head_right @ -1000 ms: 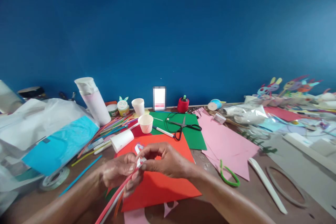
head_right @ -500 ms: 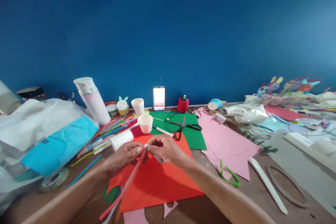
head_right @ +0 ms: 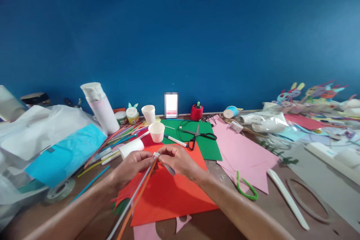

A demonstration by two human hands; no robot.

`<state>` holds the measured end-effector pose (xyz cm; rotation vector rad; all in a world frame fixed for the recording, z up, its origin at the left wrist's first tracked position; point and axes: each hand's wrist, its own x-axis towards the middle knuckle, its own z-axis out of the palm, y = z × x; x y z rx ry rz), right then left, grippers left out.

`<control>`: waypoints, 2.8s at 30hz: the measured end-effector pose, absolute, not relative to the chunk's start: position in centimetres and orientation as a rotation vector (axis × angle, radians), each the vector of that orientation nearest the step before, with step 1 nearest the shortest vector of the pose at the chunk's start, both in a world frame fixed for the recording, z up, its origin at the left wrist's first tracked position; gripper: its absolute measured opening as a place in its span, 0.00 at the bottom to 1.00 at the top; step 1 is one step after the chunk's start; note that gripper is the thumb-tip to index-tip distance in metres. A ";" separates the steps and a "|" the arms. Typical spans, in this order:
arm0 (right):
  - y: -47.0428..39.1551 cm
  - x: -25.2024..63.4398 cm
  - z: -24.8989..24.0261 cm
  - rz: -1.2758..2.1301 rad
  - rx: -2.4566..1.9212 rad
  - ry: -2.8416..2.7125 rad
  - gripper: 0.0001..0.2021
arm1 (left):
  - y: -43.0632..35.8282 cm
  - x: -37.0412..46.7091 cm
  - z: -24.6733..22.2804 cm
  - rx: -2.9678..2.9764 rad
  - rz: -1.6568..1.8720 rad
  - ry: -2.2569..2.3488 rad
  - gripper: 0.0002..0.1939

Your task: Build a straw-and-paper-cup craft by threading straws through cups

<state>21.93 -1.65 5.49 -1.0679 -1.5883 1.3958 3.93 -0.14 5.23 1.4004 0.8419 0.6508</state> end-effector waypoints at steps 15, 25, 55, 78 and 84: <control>-1.0 21.9 4.5 1.255 -1.175 -1.613 0.10 | 0.2 4.2 4.5 1.187 0.628 0.835 0.14; -1.3 21.2 4.3 1.335 -1.077 -1.589 0.10 | 0.3 4.7 3.9 1.196 0.733 0.869 0.15; -0.7 21.6 1.7 -0.031 -1.361 -2.231 0.09 | 1.3 5.5 0.4 0.951 0.867 0.917 0.14; 1.0 23.9 1.9 0.021 -1.317 -2.082 0.11 | 1.3 4.9 -0.4 0.993 0.821 1.023 0.16; 3.1 26.9 0.9 -0.119 -1.500 -1.975 0.11 | 1.5 4.8 -0.5 0.997 0.815 1.014 0.15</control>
